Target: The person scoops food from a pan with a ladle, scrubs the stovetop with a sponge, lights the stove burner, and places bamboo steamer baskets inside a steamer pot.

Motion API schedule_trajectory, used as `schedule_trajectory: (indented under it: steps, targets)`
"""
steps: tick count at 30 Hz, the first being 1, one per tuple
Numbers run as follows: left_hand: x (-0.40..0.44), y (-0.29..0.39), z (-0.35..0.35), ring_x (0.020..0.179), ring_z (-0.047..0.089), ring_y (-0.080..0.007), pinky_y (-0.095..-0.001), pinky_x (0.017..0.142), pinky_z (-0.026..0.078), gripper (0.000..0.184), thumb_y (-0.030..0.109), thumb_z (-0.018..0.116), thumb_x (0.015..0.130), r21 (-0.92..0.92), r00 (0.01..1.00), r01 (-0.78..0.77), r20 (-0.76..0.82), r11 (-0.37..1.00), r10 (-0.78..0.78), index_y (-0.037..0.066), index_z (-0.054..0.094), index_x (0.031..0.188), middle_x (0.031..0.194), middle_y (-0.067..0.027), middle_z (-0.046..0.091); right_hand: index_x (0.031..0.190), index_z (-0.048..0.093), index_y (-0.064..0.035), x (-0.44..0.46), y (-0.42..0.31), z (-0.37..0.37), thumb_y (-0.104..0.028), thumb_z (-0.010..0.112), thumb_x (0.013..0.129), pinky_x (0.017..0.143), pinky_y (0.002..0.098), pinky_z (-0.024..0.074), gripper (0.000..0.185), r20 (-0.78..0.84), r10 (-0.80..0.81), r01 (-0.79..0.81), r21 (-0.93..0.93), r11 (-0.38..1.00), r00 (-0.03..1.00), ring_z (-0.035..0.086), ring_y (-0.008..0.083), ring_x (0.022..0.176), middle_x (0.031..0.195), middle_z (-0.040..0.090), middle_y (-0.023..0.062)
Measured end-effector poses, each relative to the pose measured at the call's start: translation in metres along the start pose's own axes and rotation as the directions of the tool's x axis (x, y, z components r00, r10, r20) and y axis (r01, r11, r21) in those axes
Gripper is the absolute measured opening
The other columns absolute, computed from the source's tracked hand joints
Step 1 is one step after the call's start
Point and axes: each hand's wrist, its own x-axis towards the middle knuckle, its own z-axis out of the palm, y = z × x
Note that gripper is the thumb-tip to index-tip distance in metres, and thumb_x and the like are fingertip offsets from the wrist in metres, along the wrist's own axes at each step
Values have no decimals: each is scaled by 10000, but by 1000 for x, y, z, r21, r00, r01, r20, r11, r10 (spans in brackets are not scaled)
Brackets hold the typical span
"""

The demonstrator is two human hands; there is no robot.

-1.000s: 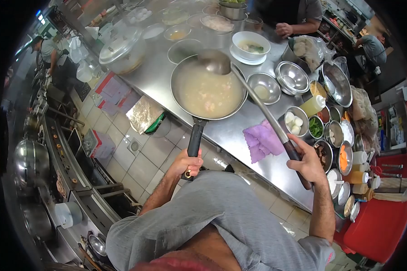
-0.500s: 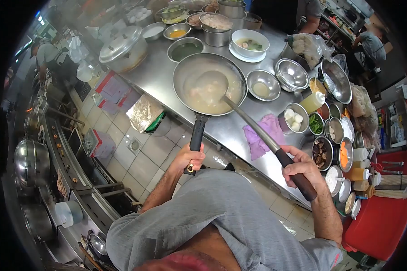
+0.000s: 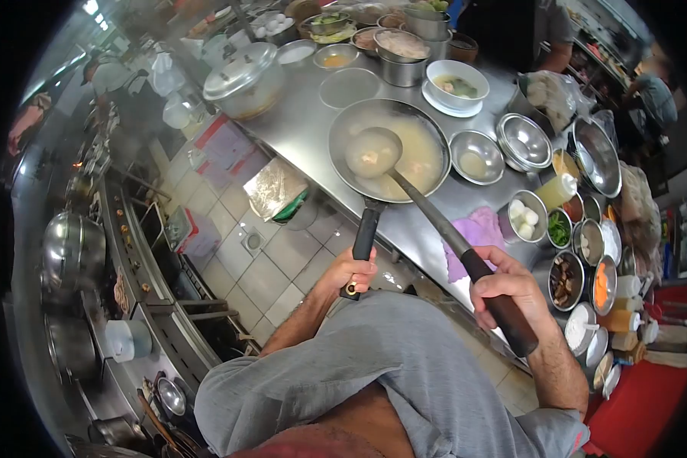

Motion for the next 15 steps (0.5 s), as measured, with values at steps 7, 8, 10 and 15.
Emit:
schedule_trajectory:
  steps: [7,8,10,15]
  targets:
    - [8,-5,0,402,312,-33,-209,345,269,222,-31,542,746,25,999,-7,53,1000,6,104,422,874,553,41,352,1099,441,-30,-6,-16,-4,-84,524,707,277,273,253,404,112,-8,-3,95,995,994,367,158,292,551,480,117]
    - [9,-6,0,400,311,-33,-209,343,270,219,-31,544,745,21,999,-14,51,1000,13,104,424,871,551,40,351,1093,440,-30,-7,-19,-3,-88,518,711,276,270,254,394,102,-17,6,110,994,995,368,154,292,550,477,115]
    - [11,-7,-1,399,310,-34,-210,340,271,217,-30,545,745,20,998,-22,51,1000,21,104,426,867,550,40,350,1081,432,-29,-9,-25,-5,-94,492,725,274,260,254,367,90,-43,29,142,989,995,366,143,292,550,473,108]
    - [10,-5,5,405,336,-38,-209,341,300,216,-25,557,738,-22,998,-16,59,1000,18,88,398,831,552,30,366,1057,438,-33,-12,-48,-12,-104,470,755,279,254,287,312,47,-121,112,159,981,992,384,138,311,577,482,96]
